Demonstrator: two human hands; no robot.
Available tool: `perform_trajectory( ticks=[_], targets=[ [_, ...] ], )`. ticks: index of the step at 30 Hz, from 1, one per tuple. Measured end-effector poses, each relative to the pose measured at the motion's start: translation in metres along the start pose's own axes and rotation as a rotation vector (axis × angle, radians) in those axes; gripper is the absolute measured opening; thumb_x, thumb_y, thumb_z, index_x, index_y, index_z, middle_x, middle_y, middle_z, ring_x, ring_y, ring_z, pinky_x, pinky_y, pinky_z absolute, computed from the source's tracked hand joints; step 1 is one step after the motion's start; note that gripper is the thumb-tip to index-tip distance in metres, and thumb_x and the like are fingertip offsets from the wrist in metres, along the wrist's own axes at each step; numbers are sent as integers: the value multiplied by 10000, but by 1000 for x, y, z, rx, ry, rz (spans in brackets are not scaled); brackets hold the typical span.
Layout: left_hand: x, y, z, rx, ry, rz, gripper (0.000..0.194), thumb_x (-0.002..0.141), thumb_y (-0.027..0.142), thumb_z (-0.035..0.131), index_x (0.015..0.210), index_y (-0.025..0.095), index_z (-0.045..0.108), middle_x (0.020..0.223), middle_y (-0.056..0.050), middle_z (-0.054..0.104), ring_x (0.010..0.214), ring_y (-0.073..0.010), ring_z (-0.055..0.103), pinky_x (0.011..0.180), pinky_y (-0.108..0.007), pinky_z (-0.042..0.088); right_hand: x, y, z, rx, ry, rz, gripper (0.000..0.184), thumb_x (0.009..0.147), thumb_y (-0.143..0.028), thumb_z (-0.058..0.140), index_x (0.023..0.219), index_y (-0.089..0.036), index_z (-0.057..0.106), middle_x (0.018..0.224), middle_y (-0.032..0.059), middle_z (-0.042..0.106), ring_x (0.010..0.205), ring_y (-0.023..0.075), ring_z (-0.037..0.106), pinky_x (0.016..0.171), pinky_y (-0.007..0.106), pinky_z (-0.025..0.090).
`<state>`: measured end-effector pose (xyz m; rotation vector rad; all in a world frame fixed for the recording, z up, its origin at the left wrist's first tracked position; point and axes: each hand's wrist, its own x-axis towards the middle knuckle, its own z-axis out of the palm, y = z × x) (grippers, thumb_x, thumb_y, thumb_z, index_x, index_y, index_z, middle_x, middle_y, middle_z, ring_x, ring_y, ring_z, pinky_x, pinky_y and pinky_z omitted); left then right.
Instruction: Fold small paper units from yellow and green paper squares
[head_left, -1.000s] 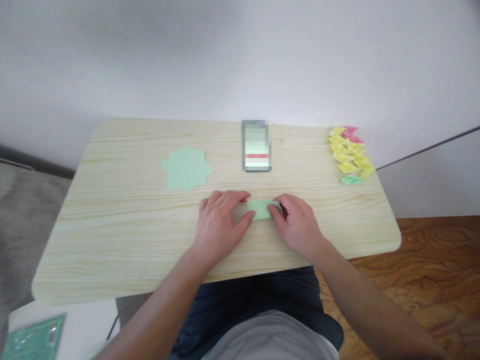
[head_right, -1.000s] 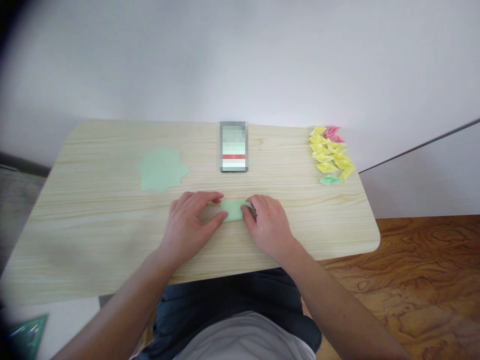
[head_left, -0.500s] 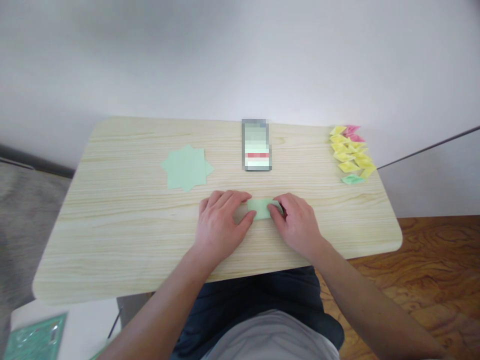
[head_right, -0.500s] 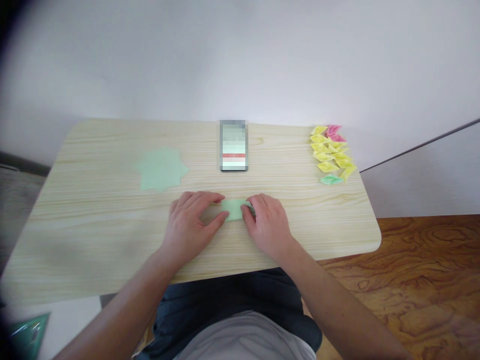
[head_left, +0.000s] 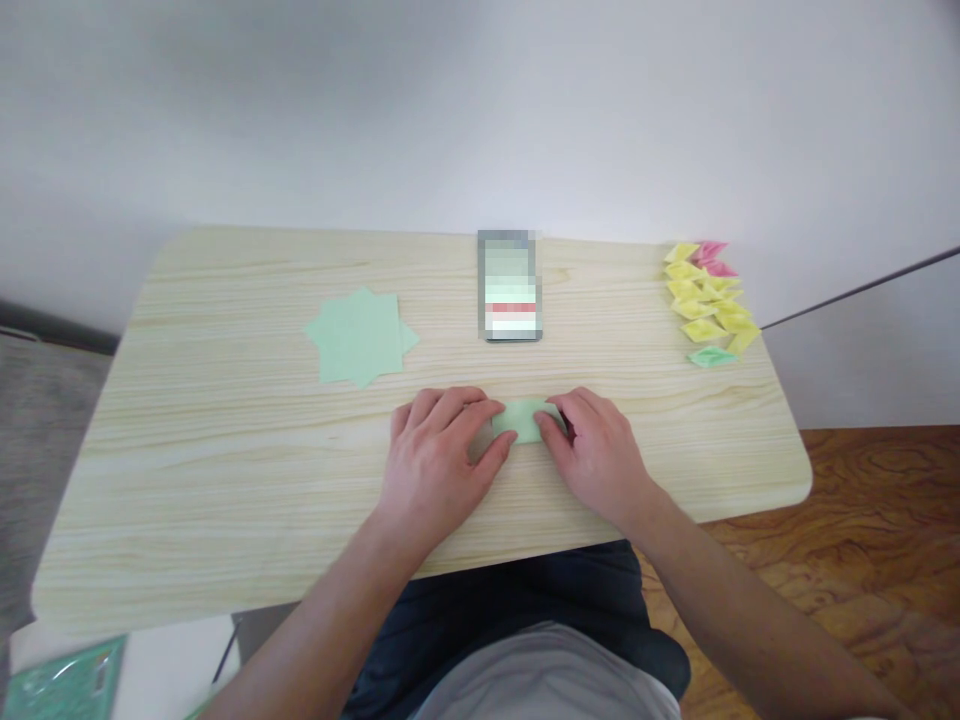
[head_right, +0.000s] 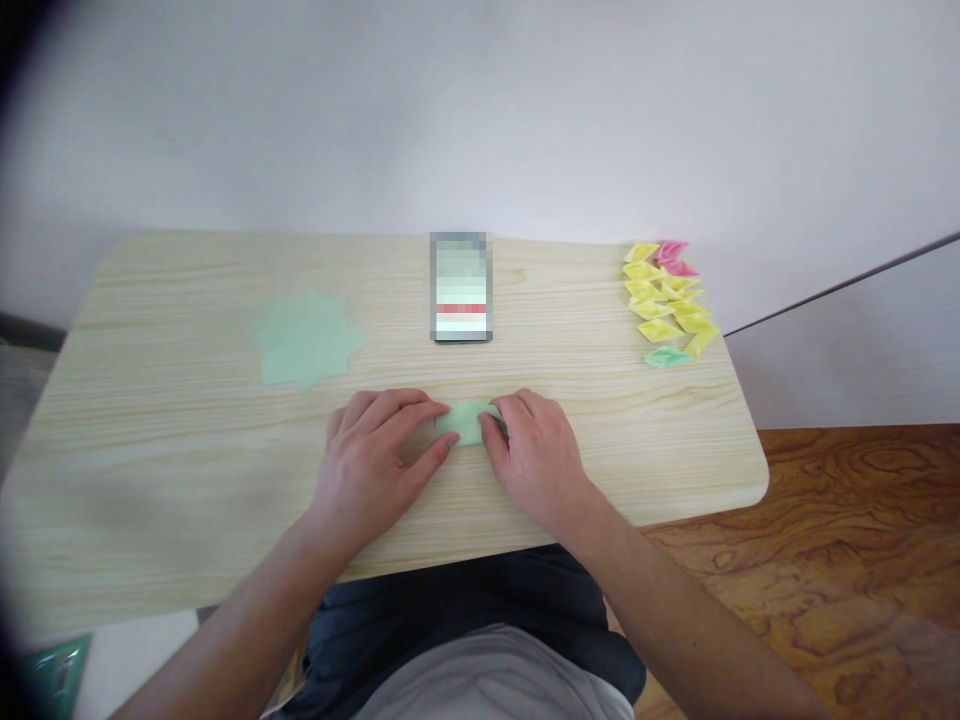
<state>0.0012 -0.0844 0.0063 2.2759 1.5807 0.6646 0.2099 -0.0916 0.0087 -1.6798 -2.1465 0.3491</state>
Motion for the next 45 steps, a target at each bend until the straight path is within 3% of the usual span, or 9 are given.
perform_trajectory(
  ticks=[10, 26, 29, 33, 45],
  targets=[
    [1, 0, 0, 14, 12, 3, 242, 930, 390, 677, 1138, 276, 723, 1201, -42, 710, 1098, -267, 598, 973, -452, 422, 1, -6, -5, -124, -17, 37, 200, 1013, -337, 563, 911, -197, 665, 807, 29, 672, 797, 201, 609, 720, 337, 360],
    [1, 2, 0, 13, 25, 23, 213, 920, 347, 693, 1122, 292, 732, 1170, -43, 705, 1079, -261, 607, 941, -445, 435, -2, -4, 0, -50, 21, 67, 176, 1001, -349, 587, 937, -199, 652, 828, 29, 682, 786, 193, 617, 735, 347, 395],
    [0, 2, 1, 10, 31, 23, 197, 925, 351, 688, 1108, 294, 735, 1167, -40, 707, 1077, -260, 609, 942, -446, 437, -3, -4, 1, 30, 48, 136, 182, 972, -345, 626, 1094, -210, 636, 810, 5, 659, 735, 183, 601, 717, 339, 419],
    [0, 1, 1, 3, 36, 29, 186, 926, 358, 689, 1094, 296, 739, 1157, -34, 711, 1062, -258, 608, 945, -449, 437, -5, -3, 3, 140, 90, 215, 443, 933, -305, 661, 1348, -235, 521, 820, -19, 636, 705, 174, 582, 705, 327, 459],
    [-1, 0, 3, -10, 62, 33, 197, 920, 351, 698, 1097, 280, 746, 1148, -39, 713, 1068, -259, 602, 956, -452, 449, -13, -2, 10, 97, 187, 190, 396, 955, -322, 639, 1324, -220, 541, 906, 17, 662, 824, 200, 620, 838, 388, 467]
  ],
)
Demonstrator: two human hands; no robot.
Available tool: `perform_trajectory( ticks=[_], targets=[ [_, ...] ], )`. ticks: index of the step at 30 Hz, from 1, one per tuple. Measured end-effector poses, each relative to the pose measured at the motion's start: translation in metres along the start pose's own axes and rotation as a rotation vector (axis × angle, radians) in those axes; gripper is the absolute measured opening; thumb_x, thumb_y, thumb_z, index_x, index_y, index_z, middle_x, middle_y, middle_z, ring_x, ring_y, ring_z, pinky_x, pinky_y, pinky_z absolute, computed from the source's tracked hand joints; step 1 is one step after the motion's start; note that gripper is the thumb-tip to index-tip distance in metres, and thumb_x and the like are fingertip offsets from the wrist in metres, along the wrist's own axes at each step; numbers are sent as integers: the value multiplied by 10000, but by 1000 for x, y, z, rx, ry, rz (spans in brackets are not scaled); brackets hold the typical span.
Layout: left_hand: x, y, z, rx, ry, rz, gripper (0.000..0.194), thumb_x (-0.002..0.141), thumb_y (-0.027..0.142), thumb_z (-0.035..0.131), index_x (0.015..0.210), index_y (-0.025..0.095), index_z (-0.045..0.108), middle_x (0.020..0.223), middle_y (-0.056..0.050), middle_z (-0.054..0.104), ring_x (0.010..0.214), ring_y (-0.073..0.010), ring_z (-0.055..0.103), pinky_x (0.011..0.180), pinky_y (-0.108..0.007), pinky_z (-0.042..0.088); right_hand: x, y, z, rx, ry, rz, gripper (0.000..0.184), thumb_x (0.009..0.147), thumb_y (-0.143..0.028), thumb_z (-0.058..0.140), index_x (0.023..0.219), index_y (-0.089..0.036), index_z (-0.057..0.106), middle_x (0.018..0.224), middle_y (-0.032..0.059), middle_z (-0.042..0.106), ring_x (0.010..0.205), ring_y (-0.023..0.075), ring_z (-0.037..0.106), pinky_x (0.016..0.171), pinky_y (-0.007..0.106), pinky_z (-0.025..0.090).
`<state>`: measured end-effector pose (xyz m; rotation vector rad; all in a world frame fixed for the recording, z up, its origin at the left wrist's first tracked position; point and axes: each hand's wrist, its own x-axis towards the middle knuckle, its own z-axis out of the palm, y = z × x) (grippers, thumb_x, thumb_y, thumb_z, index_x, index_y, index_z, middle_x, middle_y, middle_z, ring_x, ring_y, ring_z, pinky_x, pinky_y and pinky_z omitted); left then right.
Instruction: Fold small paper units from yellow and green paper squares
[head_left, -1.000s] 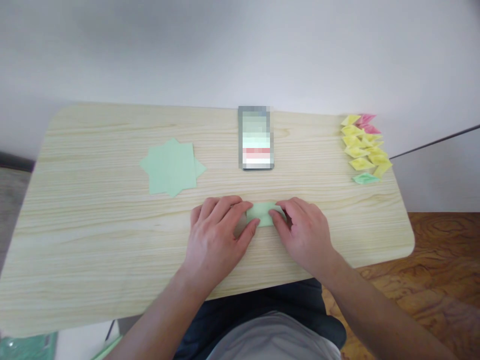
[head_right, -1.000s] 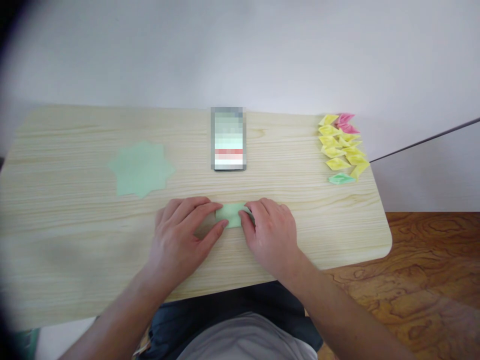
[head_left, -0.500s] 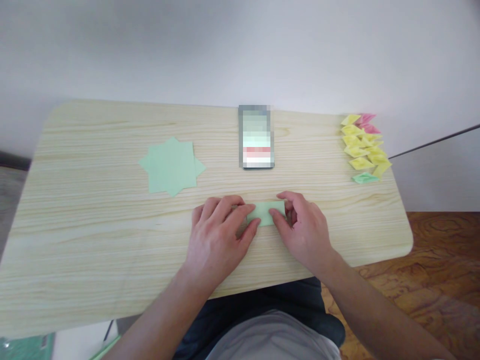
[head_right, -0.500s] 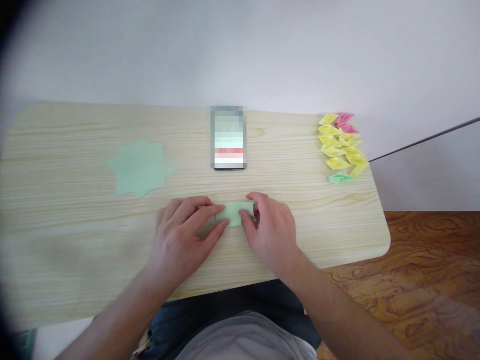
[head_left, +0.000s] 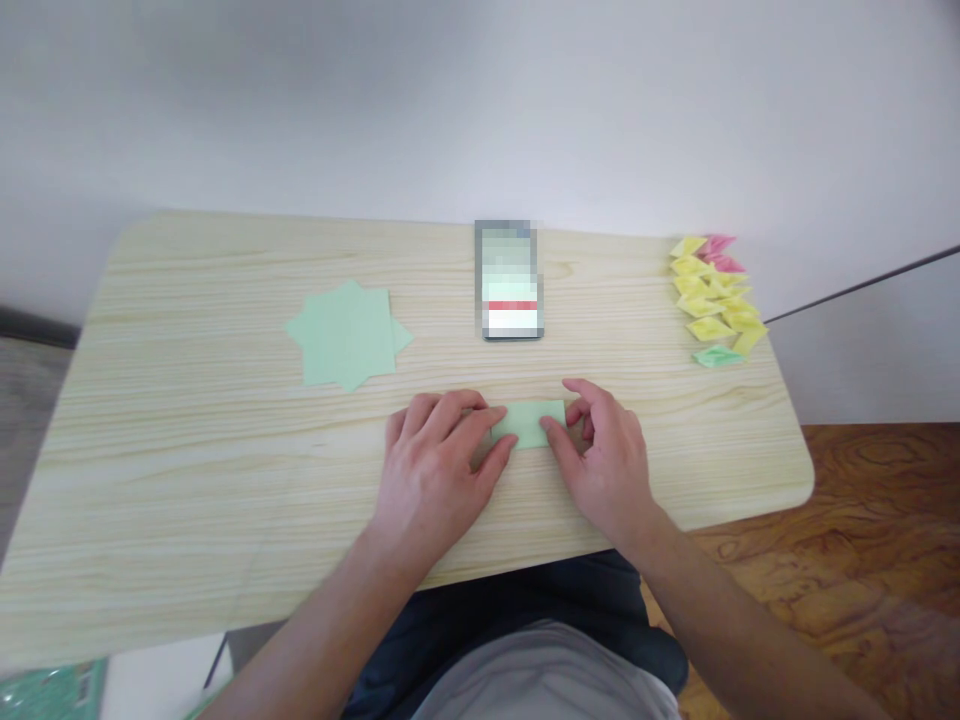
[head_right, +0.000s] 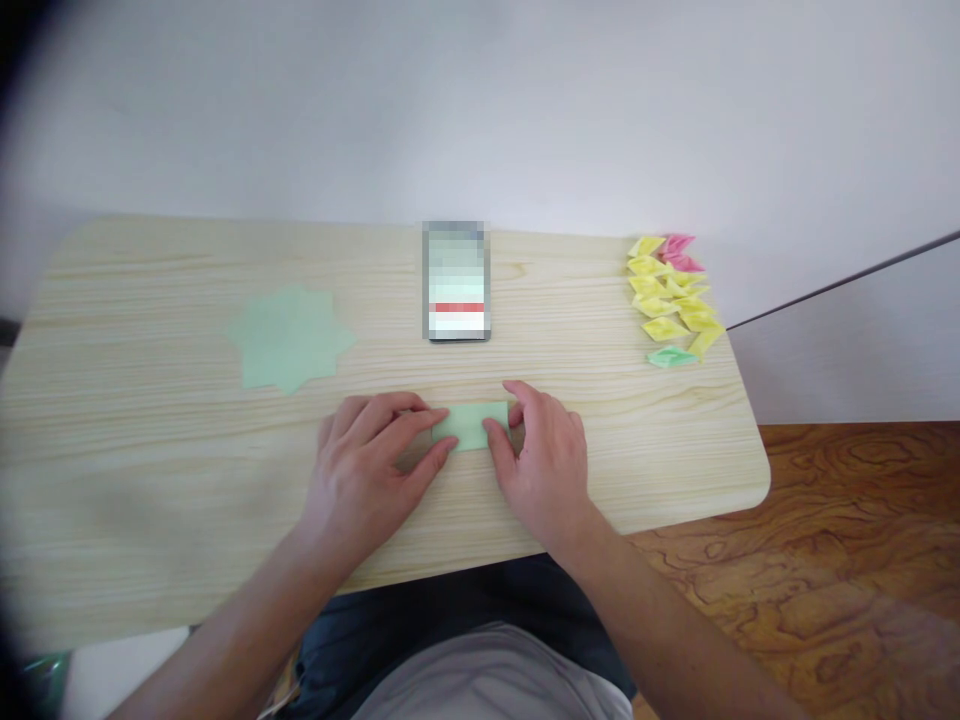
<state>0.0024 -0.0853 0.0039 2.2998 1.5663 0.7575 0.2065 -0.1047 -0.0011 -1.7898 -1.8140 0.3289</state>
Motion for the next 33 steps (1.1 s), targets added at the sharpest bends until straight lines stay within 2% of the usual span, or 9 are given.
perform_trajectory(
  ticks=[3, 8, 12, 16, 21, 33],
  targets=[
    [0, 0, 0, -9, -8, -5, 202, 921, 348, 697, 1102, 274, 747, 1155, -50, 713, 1078, -266, 600, 969, -456, 447, 0, 1, -2, -14, -19, -13, 346, 968, -312, 619, 1296, -213, 572, 929, 35, 662, 861, 213, 628, 835, 388, 466],
    [0, 0, 0, -21, -23, 1, 238, 908, 380, 715, 1113, 264, 745, 1165, -65, 714, 1076, -274, 594, 970, -467, 446, -2, 3, -7, -27, -61, -32, 170, 998, -303, 584, 1112, -229, 686, 1036, 71, 670, 976, 230, 636, 882, 395, 458],
    [1, -1, 0, -23, -28, -5, 242, 912, 395, 710, 1112, 263, 744, 1178, -66, 712, 1079, -272, 593, 981, -466, 442, -5, 1, -6, -63, -48, -33, 191, 999, -348, 591, 1108, -232, 697, 1053, 78, 666, 1005, 239, 615, 896, 402, 437],
    [1, -1, 1, -11, -18, -5, 246, 921, 415, 694, 1104, 259, 748, 1184, -64, 713, 1096, -277, 589, 984, -461, 440, -8, -7, -2, -160, -30, 2, 306, 936, -471, 671, 1114, -221, 673, 1067, 91, 661, 1042, 279, 580, 889, 417, 403],
    [1, -1, 3, 3, -3, 5, 252, 921, 409, 692, 1114, 258, 751, 1206, -64, 710, 1098, -282, 583, 975, -460, 440, -12, -11, 1, -210, -15, 20, 352, 944, -508, 654, 1152, -224, 650, 1116, 91, 648, 1076, 284, 556, 891, 412, 381],
    [-3, -6, -1, 32, -41, 64, 294, 945, 363, 646, 1220, 315, 736, 1272, -59, 684, 1133, -296, 552, 971, -487, 436, -16, 10, -4, -125, -18, -73, 316, 983, -401, 615, 1254, -249, 674, 1135, 87, 623, 1073, 258, 574, 921, 408, 439]
  ],
)
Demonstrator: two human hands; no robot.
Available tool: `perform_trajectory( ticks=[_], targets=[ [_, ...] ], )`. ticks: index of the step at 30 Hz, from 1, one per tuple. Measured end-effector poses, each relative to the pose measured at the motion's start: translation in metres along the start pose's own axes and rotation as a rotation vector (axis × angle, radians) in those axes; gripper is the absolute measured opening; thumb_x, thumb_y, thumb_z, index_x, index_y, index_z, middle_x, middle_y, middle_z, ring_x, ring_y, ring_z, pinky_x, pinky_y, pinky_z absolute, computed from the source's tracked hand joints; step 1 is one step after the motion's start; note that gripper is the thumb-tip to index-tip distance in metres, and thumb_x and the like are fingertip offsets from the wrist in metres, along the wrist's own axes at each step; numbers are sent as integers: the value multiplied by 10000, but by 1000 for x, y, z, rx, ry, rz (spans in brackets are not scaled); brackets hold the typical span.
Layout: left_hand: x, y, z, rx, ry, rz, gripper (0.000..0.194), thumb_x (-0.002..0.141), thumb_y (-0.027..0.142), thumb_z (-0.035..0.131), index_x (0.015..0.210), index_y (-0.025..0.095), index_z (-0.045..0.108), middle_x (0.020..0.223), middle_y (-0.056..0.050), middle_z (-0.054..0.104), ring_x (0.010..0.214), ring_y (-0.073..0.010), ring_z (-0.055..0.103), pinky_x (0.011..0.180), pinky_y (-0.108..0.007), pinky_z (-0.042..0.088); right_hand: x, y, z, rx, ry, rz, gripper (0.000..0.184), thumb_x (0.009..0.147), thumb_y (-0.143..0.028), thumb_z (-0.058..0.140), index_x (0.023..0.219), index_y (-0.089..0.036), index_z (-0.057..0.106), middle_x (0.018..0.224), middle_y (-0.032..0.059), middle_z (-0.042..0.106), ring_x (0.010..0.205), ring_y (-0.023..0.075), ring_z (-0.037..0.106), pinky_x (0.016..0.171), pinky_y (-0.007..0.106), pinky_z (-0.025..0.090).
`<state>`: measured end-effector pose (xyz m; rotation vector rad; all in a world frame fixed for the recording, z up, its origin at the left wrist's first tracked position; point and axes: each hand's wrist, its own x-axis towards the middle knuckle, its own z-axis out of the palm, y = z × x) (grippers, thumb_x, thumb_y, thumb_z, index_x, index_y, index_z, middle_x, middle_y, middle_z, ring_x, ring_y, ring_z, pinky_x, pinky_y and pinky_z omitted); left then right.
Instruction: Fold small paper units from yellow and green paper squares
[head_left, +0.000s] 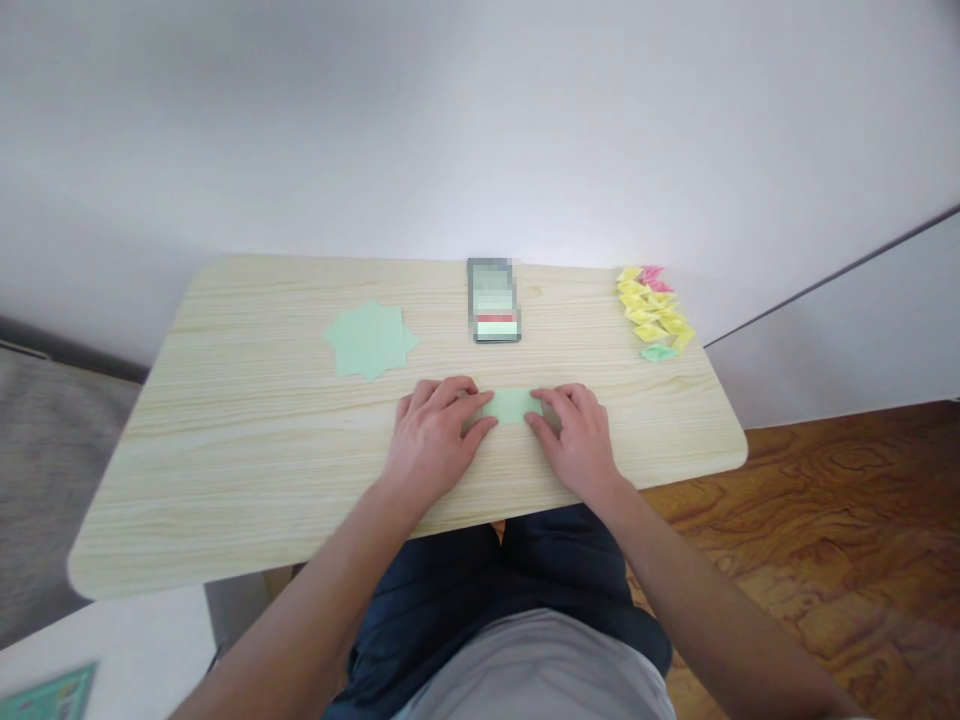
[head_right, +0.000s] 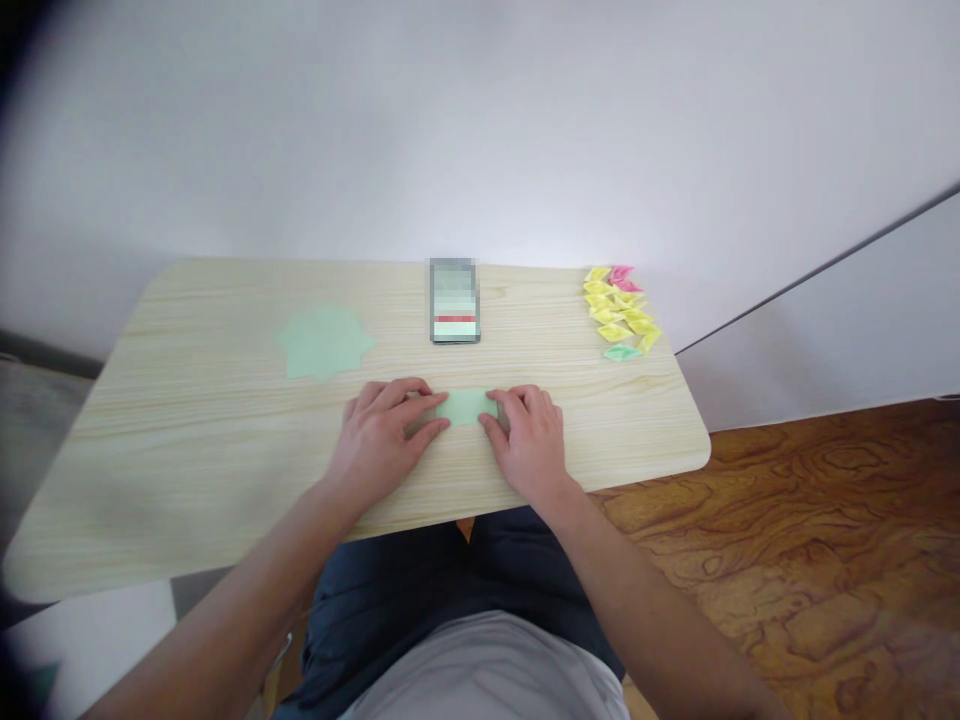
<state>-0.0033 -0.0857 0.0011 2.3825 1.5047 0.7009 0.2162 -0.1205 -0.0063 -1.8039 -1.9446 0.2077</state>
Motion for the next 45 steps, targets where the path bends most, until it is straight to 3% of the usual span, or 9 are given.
perform_trajectory(
  ticks=[10, 13, 17, 29, 45],
  targets=[
    [0, -2, 2, -5, 9, 8, 302, 935, 365, 641, 1215, 314, 741, 1273, -64, 677, 1153, -303, 547, 980, -499, 437, 4, 15, -7, 107, -39, -90, 303, 996, -258, 556, 1261, -253, 702, 1114, 81, 635, 1052, 231, 606, 926, 397, 469],
    [0, -1, 2, 9, 13, 12, 300, 934, 368, 640, 1210, 312, 743, 1269, -63, 678, 1149, -301, 551, 980, -497, 442, 4, 3, -3, 46, 7, -23, 276, 983, -348, 600, 1213, -237, 705, 1101, 88, 633, 1051, 248, 596, 911, 400, 451],
    [0, -1, 2, 23, 21, 14, 303, 939, 367, 629, 1214, 313, 744, 1264, -64, 678, 1150, -298, 555, 991, -493, 443, 3, -13, 4, -76, 90, 61, 387, 920, -532, 666, 1153, -223, 676, 1116, 104, 627, 1073, 291, 564, 875, 409, 409],
    [-1, 0, -2, 17, -1, 18, 316, 955, 328, 594, 1241, 317, 728, 1261, -67, 670, 1156, -291, 551, 980, -486, 448, 1, -21, 7, -131, 111, 67, 480, 886, -627, 665, 1153, -230, 640, 1137, 113, 610, 1084, 306, 536, 847, 401, 365],
    [-1, -2, 1, 32, -21, 5, 314, 961, 358, 607, 1256, 344, 714, 1286, -34, 662, 1168, -281, 554, 1000, -479, 437, 4, 8, -5, 162, -8, 14, 226, 933, -308, 675, 1153, -286, 721, 1111, 64, 626, 1048, 245, 618, 899, 402, 495]
  ],
)
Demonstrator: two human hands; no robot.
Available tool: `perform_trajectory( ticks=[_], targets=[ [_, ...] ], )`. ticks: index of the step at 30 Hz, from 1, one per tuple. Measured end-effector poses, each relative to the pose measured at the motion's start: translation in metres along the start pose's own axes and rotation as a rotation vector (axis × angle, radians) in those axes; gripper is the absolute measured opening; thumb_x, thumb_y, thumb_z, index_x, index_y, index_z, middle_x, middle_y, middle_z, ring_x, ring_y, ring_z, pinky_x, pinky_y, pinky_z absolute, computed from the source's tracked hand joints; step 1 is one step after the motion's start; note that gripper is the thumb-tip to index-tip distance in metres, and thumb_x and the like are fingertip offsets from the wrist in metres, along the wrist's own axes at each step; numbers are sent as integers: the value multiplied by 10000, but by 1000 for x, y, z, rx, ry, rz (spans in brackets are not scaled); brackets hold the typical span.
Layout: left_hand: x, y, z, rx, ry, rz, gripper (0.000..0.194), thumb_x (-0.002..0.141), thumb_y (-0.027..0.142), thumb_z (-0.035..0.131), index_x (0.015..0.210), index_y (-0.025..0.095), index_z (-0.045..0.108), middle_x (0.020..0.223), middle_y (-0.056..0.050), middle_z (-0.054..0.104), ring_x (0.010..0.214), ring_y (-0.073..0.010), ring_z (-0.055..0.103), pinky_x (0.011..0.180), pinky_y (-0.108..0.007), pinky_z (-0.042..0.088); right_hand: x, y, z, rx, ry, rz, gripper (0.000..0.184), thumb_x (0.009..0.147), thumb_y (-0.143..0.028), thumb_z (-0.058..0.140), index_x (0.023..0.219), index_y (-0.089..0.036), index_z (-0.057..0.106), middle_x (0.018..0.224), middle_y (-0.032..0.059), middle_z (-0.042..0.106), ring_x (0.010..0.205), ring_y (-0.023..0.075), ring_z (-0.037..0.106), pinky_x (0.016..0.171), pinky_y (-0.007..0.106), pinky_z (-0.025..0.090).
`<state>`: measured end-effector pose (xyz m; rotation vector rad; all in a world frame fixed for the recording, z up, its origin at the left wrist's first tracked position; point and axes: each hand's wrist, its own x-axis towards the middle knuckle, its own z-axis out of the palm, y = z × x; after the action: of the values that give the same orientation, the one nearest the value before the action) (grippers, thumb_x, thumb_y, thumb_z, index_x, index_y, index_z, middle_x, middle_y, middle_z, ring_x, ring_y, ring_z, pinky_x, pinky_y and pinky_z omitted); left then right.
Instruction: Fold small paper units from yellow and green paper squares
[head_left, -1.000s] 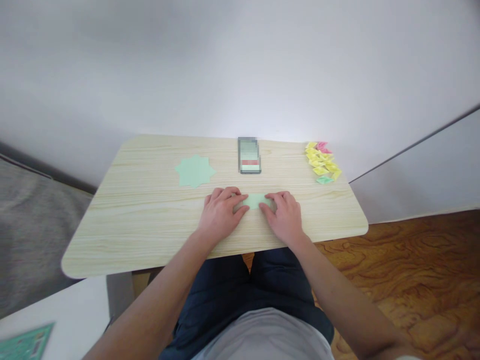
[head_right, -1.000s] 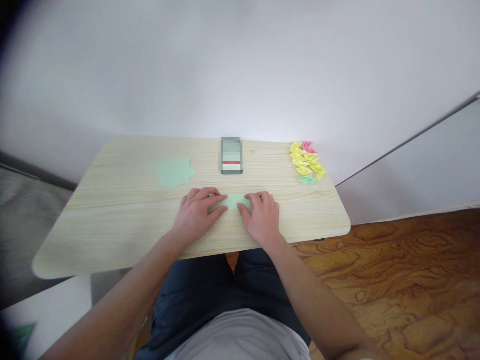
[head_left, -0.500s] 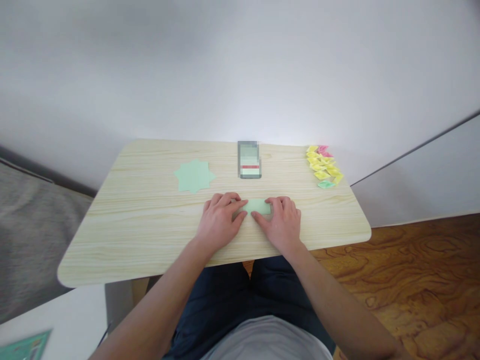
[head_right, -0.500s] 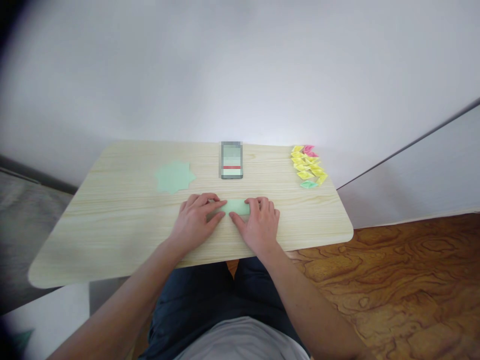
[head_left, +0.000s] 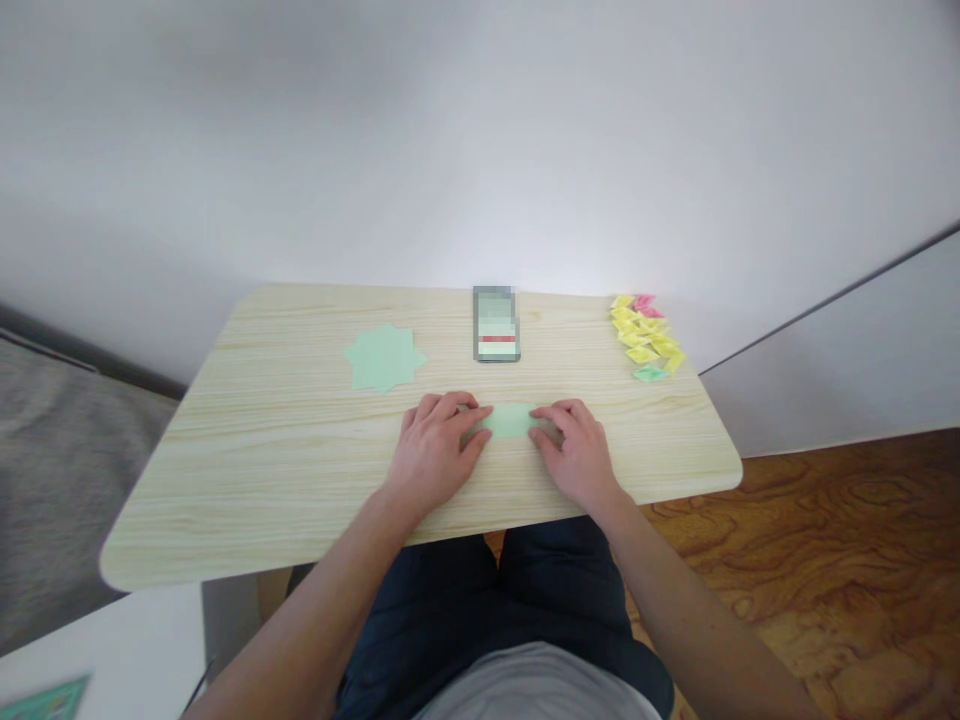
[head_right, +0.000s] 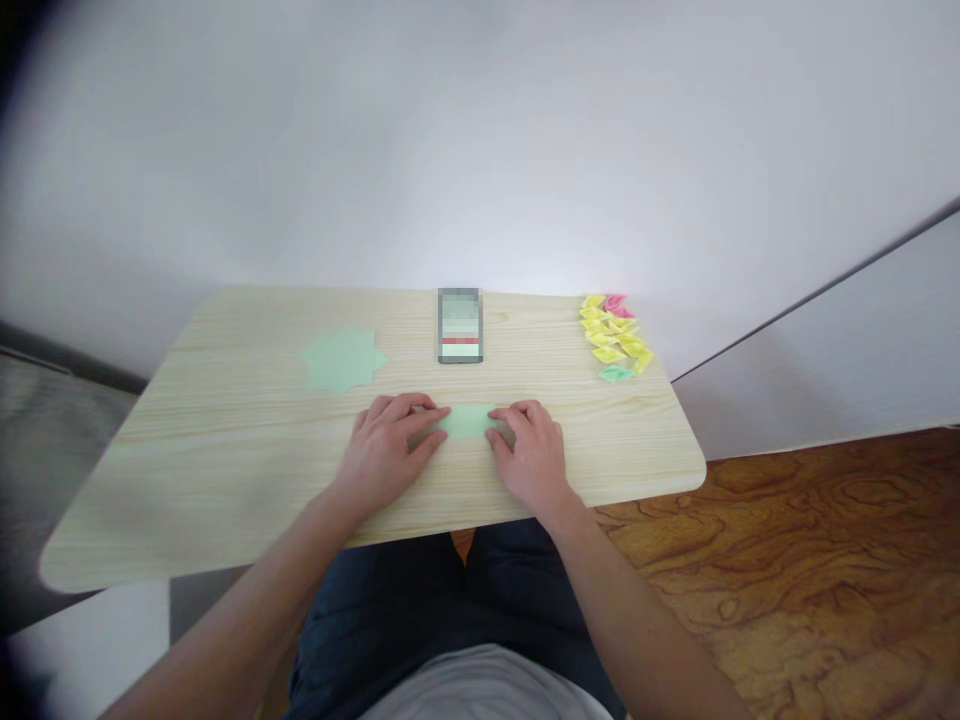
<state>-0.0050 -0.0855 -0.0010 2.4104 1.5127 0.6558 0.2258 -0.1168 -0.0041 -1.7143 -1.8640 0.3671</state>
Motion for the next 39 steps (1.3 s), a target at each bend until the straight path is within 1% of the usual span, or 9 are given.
perform_trajectory(
  ticks=[3, 8, 11, 14, 21, 31, 33, 37, 39],
  targets=[
    [0, -1, 1, 3, 3, -1, 308, 965, 363, 604, 1254, 352, 711, 1291, -19, 660, 1174, -278, 555, 998, -481, 439, 1, 6, -2, 56, -22, -16, 216, 940, -258, 650, 1136, -292, 735, 1097, 63, 625, 1006, 237, 631, 861, 393, 525],
    [1, -1, 0, 8, 6, 5, 306, 971, 365, 597, 1257, 354, 706, 1292, -20, 659, 1183, -282, 558, 1000, -485, 435, 3, 13, -3, 113, -35, -53, 246, 948, -194, 616, 1133, -289, 748, 1087, 60, 622, 925, 210, 636, 862, 393, 540],
    [1, 1, 0, 15, 11, 12, 349, 936, 415, 652, 1273, 337, 697, 1286, -34, 661, 1184, -292, 561, 1004, -496, 432, 3, 15, -3, 122, -28, -75, 259, 946, -187, 609, 1137, -289, 752, 1076, 61, 620, 910, 208, 631, 863, 396, 543],
    [1, 2, 0, 21, 20, 20, 401, 885, 454, 716, 1260, 314, 701, 1275, -46, 669, 1179, -304, 568, 988, -503, 437, 3, 16, -3, 121, -26, -93, 260, 928, -194, 627, 1140, -279, 750, 1085, 69, 620, 933, 221, 631, 861, 403, 548],
    [2, -1, 2, 31, 42, 76, 294, 925, 417, 684, 1182, 281, 731, 1225, -48, 702, 1142, -284, 591, 962, -477, 451, 5, 17, -8, 117, -90, -116, 294, 876, -215, 701, 1159, -288, 737, 1125, 63, 637, 999, 238, 634, 855, 402, 555],
    [2, -1, 3, 29, 65, 88, 252, 941, 408, 670, 1152, 295, 751, 1196, -41, 720, 1109, -277, 601, 926, -460, 459, 11, 16, -7, 75, -99, -200, 178, 903, -234, 700, 1072, -273, 742, 1102, 50, 678, 1060, 248, 630, 950, 431, 520],
    [2, -1, 3, 21, 70, 87, 246, 948, 407, 661, 1148, 298, 754, 1193, -41, 721, 1108, -274, 600, 928, -458, 460, 12, 13, -7, 73, -94, -180, 224, 904, -251, 701, 1125, -278, 728, 1117, 55, 675, 1062, 250, 633, 934, 425, 526],
    [2, -2, 4, 10, 71, 85, 251, 956, 423, 647, 1145, 301, 758, 1184, -31, 721, 1108, -266, 594, 951, -453, 462, 16, 5, -7, 76, -66, -122, 420, 902, -271, 698, 1317, -283, 635, 1235, 73, 649, 1114, 255, 630, 936, 421, 529],
    [2, -3, 4, 3, 72, 80, 252, 954, 428, 648, 1142, 303, 761, 1181, -32, 720, 1114, -267, 591, 960, -454, 462, 19, 2, -7, 78, -81, -131, 444, 891, -266, 702, 1328, -279, 625, 1248, 72, 651, 1134, 256, 625, 965, 424, 517]
  ],
)
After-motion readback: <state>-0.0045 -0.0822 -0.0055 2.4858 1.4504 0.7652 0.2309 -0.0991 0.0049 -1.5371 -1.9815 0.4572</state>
